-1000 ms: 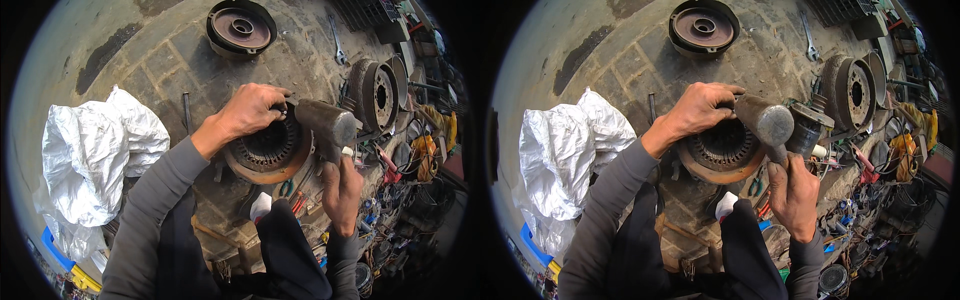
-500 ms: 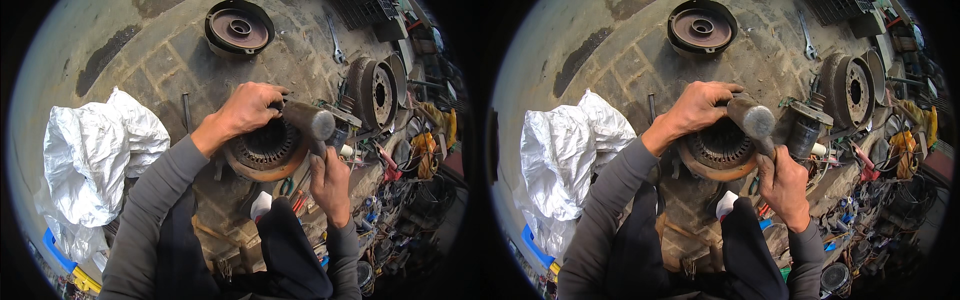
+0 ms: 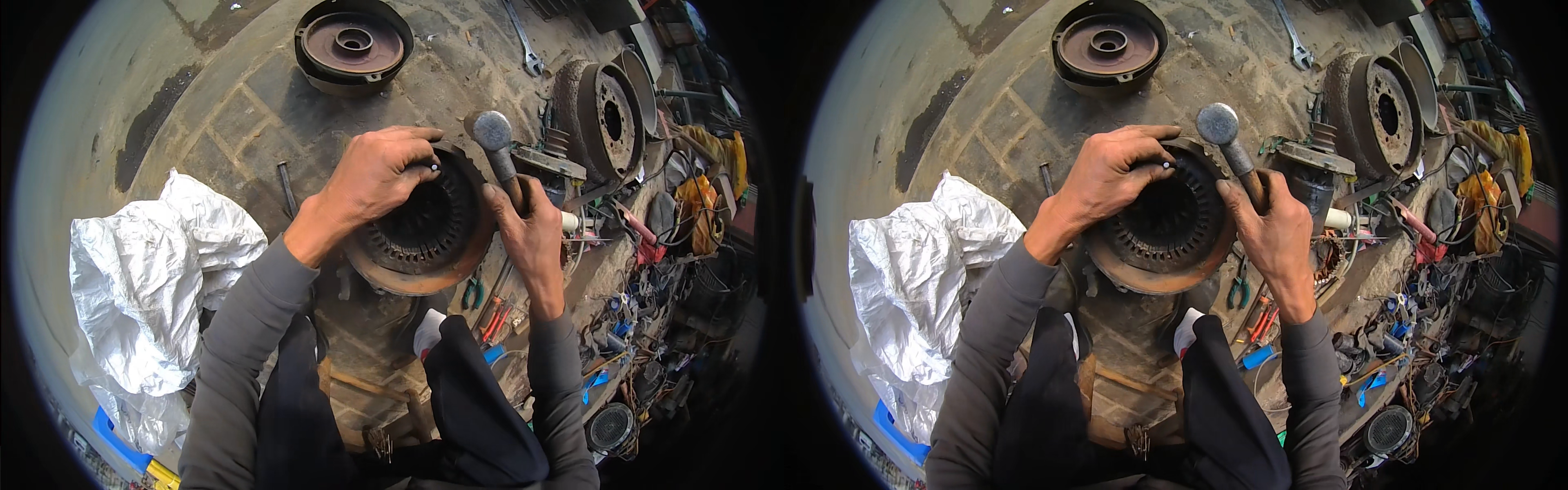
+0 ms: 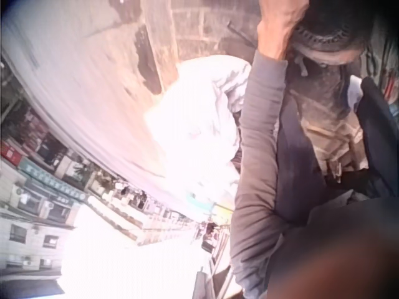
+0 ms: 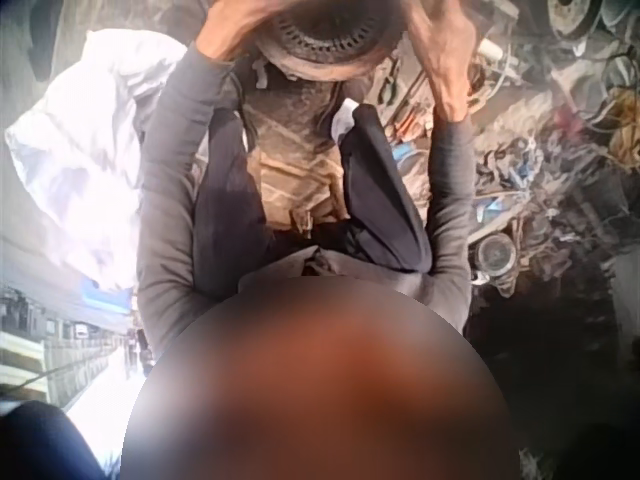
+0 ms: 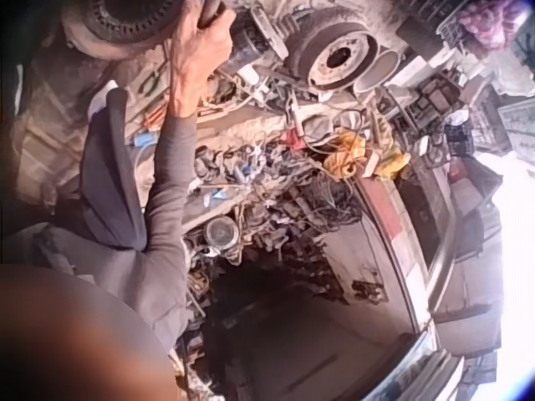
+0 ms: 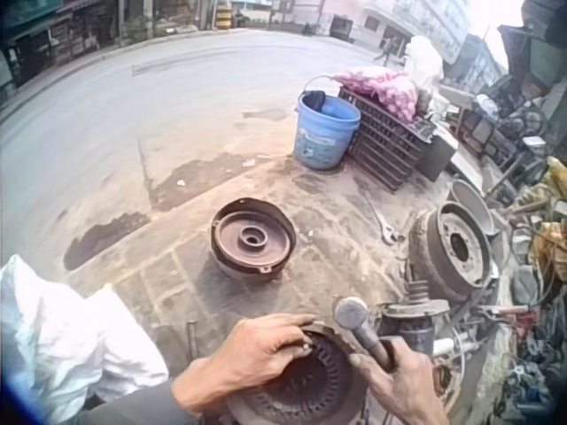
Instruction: The person sits on the ground and uses a hammer and pliers to work on a circular metal component with internal fins. They repeatedly tap small pins or rivets into place and adjust the part with pliers.
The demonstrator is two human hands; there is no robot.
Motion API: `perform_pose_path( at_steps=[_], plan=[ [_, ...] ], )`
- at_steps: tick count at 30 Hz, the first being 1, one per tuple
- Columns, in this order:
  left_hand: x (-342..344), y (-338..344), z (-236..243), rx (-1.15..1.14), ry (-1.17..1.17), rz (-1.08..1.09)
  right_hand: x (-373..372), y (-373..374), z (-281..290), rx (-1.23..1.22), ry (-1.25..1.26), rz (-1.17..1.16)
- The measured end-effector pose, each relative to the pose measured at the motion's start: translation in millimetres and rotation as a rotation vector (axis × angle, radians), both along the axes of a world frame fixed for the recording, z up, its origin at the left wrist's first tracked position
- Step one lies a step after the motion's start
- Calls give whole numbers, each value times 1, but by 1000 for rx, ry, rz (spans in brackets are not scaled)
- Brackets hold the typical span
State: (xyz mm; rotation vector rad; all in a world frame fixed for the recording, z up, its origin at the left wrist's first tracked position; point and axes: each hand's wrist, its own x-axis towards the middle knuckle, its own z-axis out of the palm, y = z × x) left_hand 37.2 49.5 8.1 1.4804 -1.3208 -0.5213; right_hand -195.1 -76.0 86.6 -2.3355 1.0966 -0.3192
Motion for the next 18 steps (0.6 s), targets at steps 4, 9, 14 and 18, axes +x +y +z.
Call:
perform_pose_path(
  at_steps=[4, 9, 14, 18],
  plan=[
    [0, 0, 11, -40, -5, 18, -2, -6, -14, 68, 31, -4],
    [9, 5, 40, -51, 90, 76, 0, -9, -7, 131, 105, -19],
    [14, 8, 55, -15, 178, 136, 0, -11, -13, 148, 68, -15],
    [11, 12, 53, -35, 210, 149, -3, -12, -15, 164, 95, -21]
  ],
)
